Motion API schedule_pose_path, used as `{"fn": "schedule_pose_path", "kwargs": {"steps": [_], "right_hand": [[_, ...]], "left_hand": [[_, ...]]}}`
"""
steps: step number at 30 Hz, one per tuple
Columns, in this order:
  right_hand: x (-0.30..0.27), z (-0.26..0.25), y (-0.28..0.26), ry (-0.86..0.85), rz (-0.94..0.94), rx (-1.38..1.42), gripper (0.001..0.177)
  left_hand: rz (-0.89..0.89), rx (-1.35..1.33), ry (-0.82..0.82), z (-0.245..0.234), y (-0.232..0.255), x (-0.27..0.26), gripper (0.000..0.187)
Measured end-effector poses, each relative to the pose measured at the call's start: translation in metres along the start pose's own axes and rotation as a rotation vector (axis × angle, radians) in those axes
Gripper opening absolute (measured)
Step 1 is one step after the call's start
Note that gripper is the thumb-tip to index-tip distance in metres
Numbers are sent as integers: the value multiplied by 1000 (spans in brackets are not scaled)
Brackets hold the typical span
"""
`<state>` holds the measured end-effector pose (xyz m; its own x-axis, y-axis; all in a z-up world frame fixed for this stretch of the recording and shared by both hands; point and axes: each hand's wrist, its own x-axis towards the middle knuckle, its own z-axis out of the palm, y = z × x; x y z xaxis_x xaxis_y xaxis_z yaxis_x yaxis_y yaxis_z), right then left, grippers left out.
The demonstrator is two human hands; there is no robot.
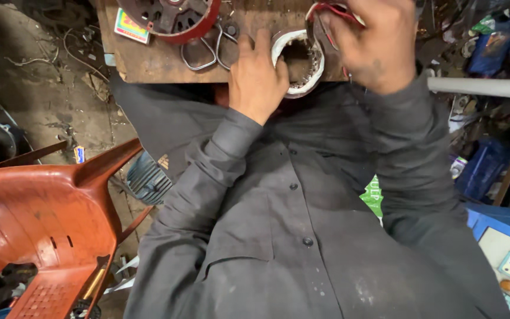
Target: The person uses pliers and a screwdriver to manipulate a red circular motor component, then separates it from a cylindrical stator. They proceed to wrap the stator's wires and body with white tape.
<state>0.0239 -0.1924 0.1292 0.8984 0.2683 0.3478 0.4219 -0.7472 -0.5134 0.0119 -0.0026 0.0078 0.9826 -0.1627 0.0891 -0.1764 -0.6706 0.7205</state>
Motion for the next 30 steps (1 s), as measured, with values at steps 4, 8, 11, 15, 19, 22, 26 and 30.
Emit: {"fn": "schedule_pose_path", "kwargs": {"steps": [4,8,11,15,19,22,26,30], "right_hand": [[-33,0,-19,251,-157,-492,39],[-73,37,-12,382,-116,-233,36],[-80,61,-10,270,301,155,39],[-56,65,3,172,358,201,37],[-51,67,14,128,331,193,33],[-51,70,15,196,282,164,32],[-55,82,6,283,240,124,30],[-53,85,2,308,217,61,29]], "left_hand": [[-6,80,-40,-3,4,4,37],[-32,221,-46,-8,17,6,37],[-56,356,-129,-12,26,4,31],[219,250,-11,-18,24,10,41],[407,-132,-61,-10,-1,43,32],[311,-340,-124,-2,-9,42,23],[281,-307,-38,10,-11,36,19],[416,-67,53,10,-11,32,16]]}}
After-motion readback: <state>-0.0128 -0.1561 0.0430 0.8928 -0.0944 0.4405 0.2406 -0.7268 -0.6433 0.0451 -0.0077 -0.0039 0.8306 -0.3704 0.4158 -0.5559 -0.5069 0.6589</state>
